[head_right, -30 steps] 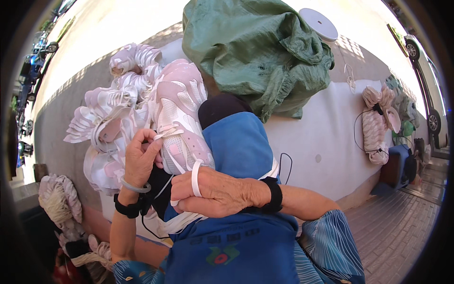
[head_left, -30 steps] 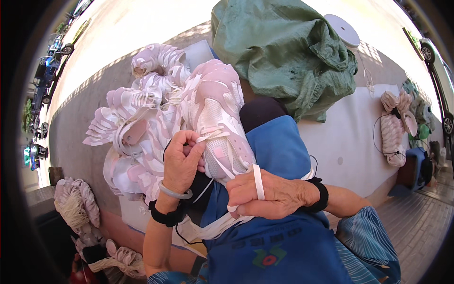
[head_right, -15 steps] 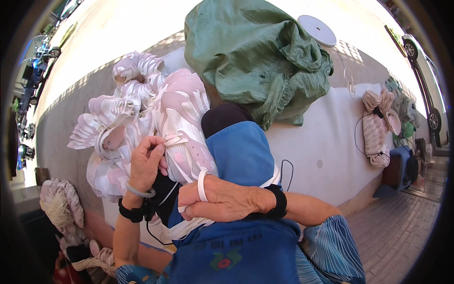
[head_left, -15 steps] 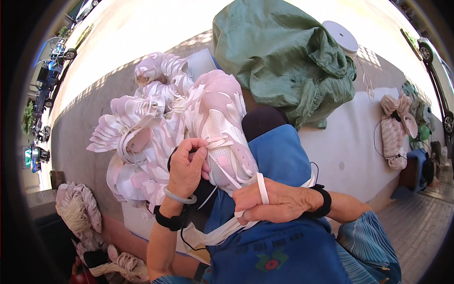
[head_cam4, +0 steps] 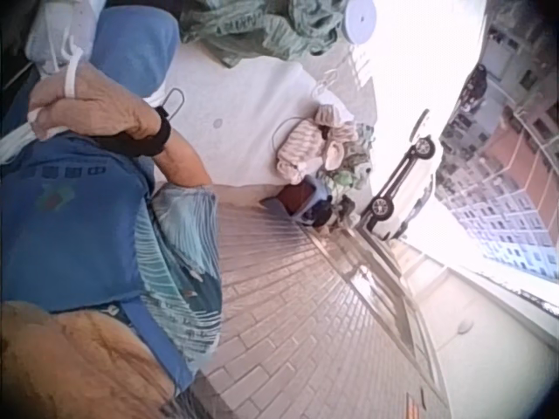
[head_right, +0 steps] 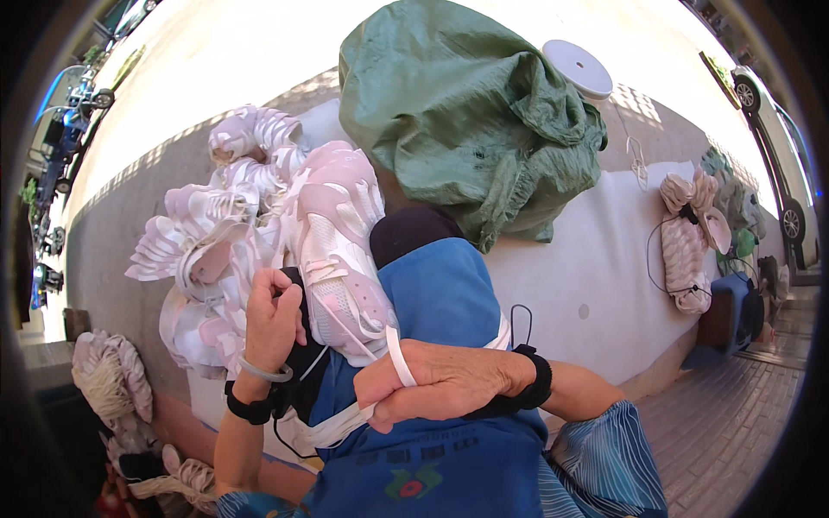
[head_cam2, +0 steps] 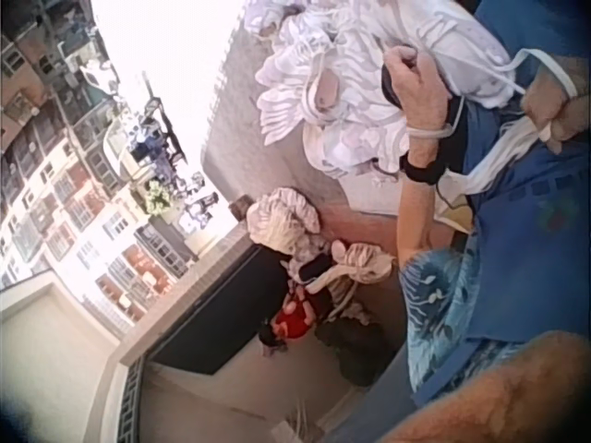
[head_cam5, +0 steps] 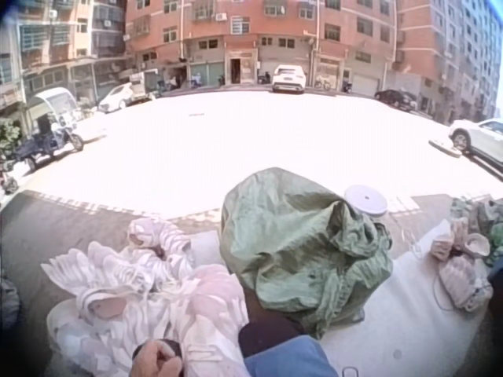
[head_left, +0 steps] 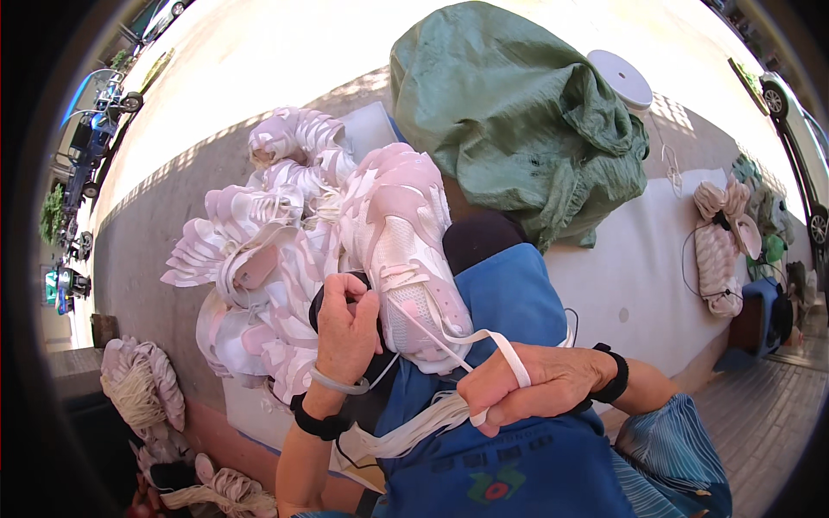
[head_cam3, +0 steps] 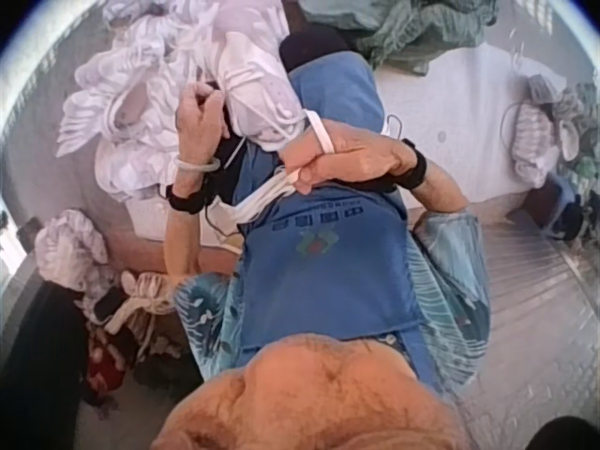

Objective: The recorder is threading laces into a pair of pink and white athletic shoes and tying them.

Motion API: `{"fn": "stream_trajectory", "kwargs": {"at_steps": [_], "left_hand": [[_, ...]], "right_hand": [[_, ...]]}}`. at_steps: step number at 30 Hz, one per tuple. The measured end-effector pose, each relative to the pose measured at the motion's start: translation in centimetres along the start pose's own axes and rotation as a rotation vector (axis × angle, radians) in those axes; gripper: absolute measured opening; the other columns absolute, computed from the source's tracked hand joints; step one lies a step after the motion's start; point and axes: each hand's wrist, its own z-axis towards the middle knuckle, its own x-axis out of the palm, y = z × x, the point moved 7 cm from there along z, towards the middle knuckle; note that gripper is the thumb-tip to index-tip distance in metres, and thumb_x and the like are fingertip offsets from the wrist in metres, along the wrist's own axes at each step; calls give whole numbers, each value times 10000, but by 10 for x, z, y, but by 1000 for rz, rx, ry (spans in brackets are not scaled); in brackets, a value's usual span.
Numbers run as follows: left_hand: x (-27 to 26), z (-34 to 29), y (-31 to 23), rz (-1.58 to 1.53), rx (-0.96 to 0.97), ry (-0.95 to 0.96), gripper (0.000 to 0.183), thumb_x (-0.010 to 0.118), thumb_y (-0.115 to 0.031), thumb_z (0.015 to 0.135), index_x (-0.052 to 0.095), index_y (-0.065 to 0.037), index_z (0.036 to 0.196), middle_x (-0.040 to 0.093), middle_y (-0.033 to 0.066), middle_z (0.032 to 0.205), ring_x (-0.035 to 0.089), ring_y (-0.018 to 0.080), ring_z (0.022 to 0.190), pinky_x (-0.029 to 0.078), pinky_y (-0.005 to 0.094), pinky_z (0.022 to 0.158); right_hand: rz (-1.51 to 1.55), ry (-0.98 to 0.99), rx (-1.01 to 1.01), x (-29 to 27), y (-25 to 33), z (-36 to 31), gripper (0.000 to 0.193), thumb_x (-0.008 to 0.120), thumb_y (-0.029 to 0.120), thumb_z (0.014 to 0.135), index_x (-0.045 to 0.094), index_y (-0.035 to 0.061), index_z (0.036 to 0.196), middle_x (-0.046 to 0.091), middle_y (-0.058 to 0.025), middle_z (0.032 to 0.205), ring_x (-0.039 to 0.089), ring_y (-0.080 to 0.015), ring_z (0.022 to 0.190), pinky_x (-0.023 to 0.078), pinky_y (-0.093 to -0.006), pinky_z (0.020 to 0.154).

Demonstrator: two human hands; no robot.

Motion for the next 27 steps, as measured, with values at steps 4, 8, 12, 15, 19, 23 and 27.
{"fn": "stream_trajectory", "kwargs": {"at_steps": [4,8,12,15,19,23,27], "left_hand": [[15,-37,9,-33,-401,621,399,418,-342,991,557,30,1026,634,111,803,616,142,542,508,241,472],[45,-50,4,-626,-543,505,375,459,-310,987,557,49,1033,666,145,859,689,243,778,583,347,721],[52,-53,16,-862,-527,419,254,569,-195,944,574,54,994,608,72,764,633,149,656,581,307,635],[43,-54,22,-878,-510,485,244,582,-187,935,581,54,976,556,27,666,581,94,564,570,265,560],[29,-55,12,-590,-446,521,236,598,-194,929,596,40,906,532,-2,623,513,54,462,493,195,453],[23,-50,11,-25,-265,459,171,571,-149,904,587,18,870,570,44,631,549,82,472,464,214,440],[35,-52,25,-78,-250,411,138,536,-118,900,558,15,929,621,68,724,600,107,561,503,238,518]], "right_hand": [[-150,32,-118,27,-10,16,169,494,122,911,528,-29,843,484,-120,768,507,-289,739,411,-375,678],[-504,73,-206,68,-32,41,137,520,106,867,509,-16,805,497,-128,783,554,-291,735,428,-377,662],[-905,198,-168,85,-70,39,188,595,125,794,497,-36,784,495,-135,798,555,-316,741,439,-395,676],[-817,212,-55,78,-70,27,176,575,113,825,534,-49,880,504,-151,869,546,-315,843,443,-398,766],[-435,39,13,33,-39,-8,219,600,107,811,594,-27,984,524,-179,930,559,-312,939,459,-393,812],[-849,-517,329,-34,-24,-37,189,611,103,833,601,1,992,553,-129,944,604,-259,806,493,-356,720],[-1049,-710,185,-51,-8,4,191,623,139,845,608,19,994,559,-114,912,614,-246,733,496,-350,658]]}}
